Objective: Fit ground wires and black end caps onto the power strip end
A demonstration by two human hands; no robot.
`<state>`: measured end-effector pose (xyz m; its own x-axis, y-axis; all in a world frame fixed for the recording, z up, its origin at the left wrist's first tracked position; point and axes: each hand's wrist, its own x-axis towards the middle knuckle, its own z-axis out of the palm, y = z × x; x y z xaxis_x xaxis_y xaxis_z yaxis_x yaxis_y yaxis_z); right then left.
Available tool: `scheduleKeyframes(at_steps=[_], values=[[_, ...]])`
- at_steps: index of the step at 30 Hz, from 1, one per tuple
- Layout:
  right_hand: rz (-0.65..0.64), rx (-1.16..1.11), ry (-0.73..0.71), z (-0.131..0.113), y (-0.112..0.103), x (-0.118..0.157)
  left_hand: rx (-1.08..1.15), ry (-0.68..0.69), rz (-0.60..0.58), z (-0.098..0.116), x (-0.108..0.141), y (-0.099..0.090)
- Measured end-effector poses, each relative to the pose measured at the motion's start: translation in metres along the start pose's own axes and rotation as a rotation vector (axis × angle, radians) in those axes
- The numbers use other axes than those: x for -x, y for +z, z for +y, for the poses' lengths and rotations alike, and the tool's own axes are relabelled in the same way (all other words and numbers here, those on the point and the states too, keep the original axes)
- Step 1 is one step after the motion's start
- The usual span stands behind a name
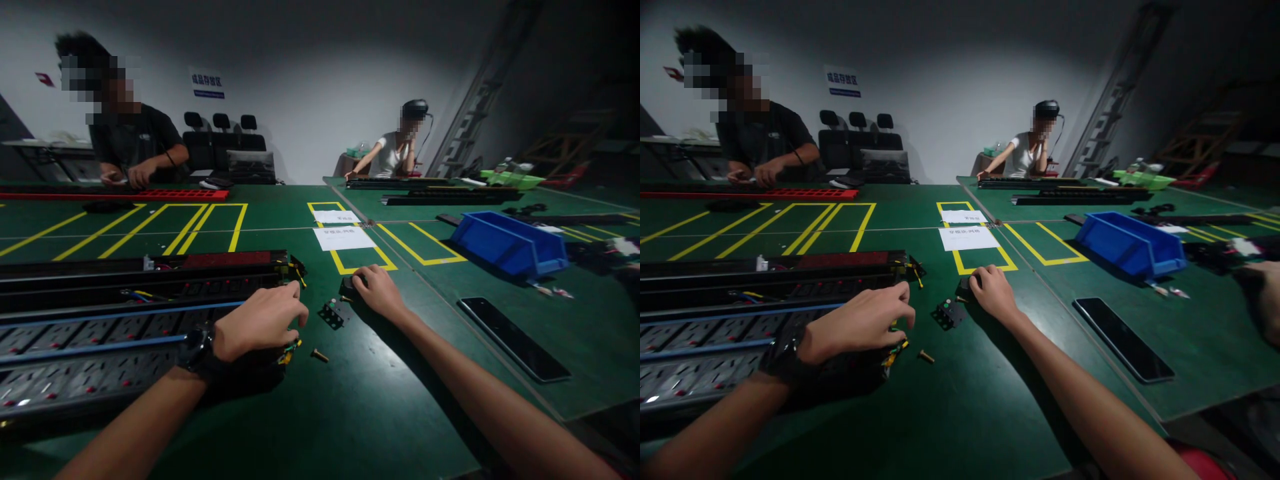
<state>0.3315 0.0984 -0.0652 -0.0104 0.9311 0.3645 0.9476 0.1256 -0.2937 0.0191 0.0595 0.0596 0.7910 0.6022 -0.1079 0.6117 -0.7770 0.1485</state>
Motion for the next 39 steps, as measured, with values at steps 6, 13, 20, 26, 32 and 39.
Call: scheduleKeyframes(at_steps=[6, 13, 20, 26, 32, 39], values=[[-0.001, -0.005, 0.012, -0.002, -0.001, 0.0, -0.008, 0.025, -0.027, 0.0, -0.005, 0.01], [0.007, -0.005, 0.008, -0.001, -0.001, 0.001, -0.039, -0.011, 0.079, 0.0, -0.007, 0.008], [-0.003, 0.002, 0.014, -0.002, -0.002, 0.0, 0.228, -0.033, 0.177, -0.017, -0.01, -0.001], [0.007, -0.006, 0.005, -0.002, -0.002, 0.0, 0.301, -0.019, 0.172, -0.022, -0.01, 0.0], [-0.002, 0.009, 0.019, -0.004, -0.002, 0.001, 0.311, 0.005, 0.153, -0.003, -0.011, 0.004], [0.116, 0.02, 0.029, -0.017, -0.015, 0.003, 0.328, 0.106, 0.051, 0.02, -0.005, -0.003]])
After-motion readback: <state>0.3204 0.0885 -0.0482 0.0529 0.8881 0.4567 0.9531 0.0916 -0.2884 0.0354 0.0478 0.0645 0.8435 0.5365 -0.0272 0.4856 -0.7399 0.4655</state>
